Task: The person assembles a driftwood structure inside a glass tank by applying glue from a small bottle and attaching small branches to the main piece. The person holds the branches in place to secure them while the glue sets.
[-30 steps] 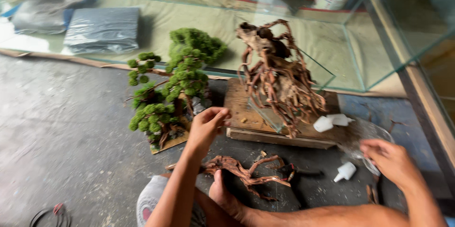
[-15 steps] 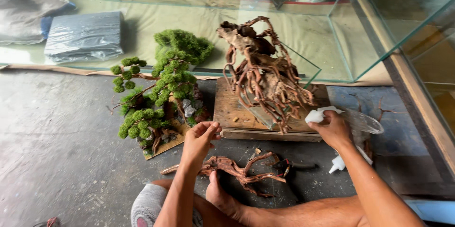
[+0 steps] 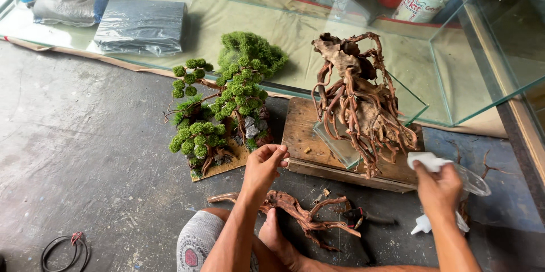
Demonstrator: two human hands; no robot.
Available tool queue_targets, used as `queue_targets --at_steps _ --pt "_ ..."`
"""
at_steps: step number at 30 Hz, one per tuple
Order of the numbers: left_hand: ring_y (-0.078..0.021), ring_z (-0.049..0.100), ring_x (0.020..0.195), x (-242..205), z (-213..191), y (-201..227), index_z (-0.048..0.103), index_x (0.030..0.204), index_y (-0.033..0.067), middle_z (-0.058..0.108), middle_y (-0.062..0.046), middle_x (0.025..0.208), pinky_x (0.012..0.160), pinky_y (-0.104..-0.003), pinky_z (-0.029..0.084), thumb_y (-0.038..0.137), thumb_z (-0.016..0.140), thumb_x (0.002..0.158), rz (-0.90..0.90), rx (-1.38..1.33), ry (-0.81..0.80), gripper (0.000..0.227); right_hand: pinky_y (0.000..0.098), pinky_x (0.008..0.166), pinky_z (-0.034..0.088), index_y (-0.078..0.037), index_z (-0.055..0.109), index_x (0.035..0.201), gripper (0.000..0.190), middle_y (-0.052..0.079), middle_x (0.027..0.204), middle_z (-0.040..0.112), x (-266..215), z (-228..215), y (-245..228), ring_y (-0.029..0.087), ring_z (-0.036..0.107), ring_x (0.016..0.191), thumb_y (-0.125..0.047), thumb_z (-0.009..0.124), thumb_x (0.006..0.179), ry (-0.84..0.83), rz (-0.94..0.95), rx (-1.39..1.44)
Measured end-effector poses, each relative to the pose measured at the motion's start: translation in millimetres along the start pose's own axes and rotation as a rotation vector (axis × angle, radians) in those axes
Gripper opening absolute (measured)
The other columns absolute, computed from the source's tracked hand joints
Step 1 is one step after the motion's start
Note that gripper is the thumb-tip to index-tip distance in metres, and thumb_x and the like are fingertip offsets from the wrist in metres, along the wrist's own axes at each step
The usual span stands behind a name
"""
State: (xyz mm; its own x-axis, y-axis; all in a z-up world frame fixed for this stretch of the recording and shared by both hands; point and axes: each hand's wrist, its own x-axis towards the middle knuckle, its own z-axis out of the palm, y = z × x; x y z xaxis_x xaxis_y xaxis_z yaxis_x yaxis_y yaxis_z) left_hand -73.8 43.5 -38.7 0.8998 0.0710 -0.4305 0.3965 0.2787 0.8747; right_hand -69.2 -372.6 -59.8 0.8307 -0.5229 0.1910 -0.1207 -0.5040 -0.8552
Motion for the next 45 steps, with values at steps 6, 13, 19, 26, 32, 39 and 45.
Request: queue_targets --at_steps 6,13,19,26,32,39,45 --pt "-0.0021 0.067 0.074 -1 2 5 0.076 0.103 0.0159 0.079 0.005 0.090 0.062 -0.023 0.042 0.037 0.073 0.099 -0.020 -0.006 0.021 0.022 0.0301 0.090 0.054 -0.001 0.069 0.123 0.026 0.009 0.111 0.074 -49 -35 -81 0.015 0.066 0.098 -0.012 0.081 0.103 -0.003 -0.222 -0.035" --pt "-0.0055 0.066 0.071 -4 -4 0 0.078 0.097 0.0111 0.078 0.000 0.086 0.061 -0.022 0.043 0.030 0.075 0.101 0.077 -0.041 0.023 0.020 0.0286 0.075 0.050 -0.014 0.078 0.119 0.036 0.000 0.077 0.075 -121 -6 -205 0.010 0.063 0.071 -0.029 0.082 0.087 -0.229 -0.253 -0.327" --pt "-0.0087 0.072 0.076 -2 -9 -6 0.078 0.098 0.0118 0.080 0.000 0.091 0.072 -0.025 0.052 0.035 0.074 0.099 0.068 0.010 0.052 0.023 0.0398 0.069 0.056 -0.017 0.072 0.120 0.047 -0.001 0.098 0.085 -128 34 -234 0.020 0.077 0.073 -0.041 0.083 0.081 -0.295 -0.402 -0.545" --pt "-0.0139 0.073 0.072 5 -15 -19 0.083 0.101 0.0079 0.080 -0.007 0.081 0.067 -0.026 0.054 0.033 0.082 0.092 0.215 0.059 0.107 0.027 0.0465 0.070 0.059 -0.005 0.075 0.113 0.037 0.012 0.087 0.082 -118 51 -261 0.033 0.080 0.082 -0.032 0.078 0.087 -0.350 -0.461 -0.568" --pt "-0.0125 0.073 0.072 1 -18 -16 0.085 0.100 0.0153 0.078 -0.002 0.074 0.070 -0.028 0.054 0.039 0.081 0.091 0.207 0.175 0.103 0.025 0.0464 0.068 0.058 -0.007 0.077 0.115 0.036 0.017 0.085 0.080 -107 61 -262 0.034 0.080 0.082 -0.033 0.073 0.090 -0.368 -0.429 -0.720" --pt "-0.0207 0.075 0.078 -5 -19 -10 0.085 0.102 0.0155 0.079 -0.004 0.074 0.077 -0.035 0.055 0.040 0.078 0.091 0.197 0.239 0.094 0.028 0.0380 0.060 0.055 0.000 0.076 0.118 0.032 0.021 0.080 0.077 -112 59 -284 0.028 0.072 0.062 -0.023 0.071 0.095 -0.402 -0.531 -0.773" --pt "-0.0210 0.074 0.077 -6 -21 -9 0.085 0.101 0.0163 0.079 -0.003 0.074 0.077 -0.036 0.055 0.042 0.078 0.092 0.193 0.258 0.096 0.029 0.0481 0.066 0.057 -0.006 0.078 0.112 0.033 0.022 0.088 0.078 -116 58 -297 0.037 0.079 0.078 -0.031 0.072 0.091 -0.397 -0.563 -0.852"
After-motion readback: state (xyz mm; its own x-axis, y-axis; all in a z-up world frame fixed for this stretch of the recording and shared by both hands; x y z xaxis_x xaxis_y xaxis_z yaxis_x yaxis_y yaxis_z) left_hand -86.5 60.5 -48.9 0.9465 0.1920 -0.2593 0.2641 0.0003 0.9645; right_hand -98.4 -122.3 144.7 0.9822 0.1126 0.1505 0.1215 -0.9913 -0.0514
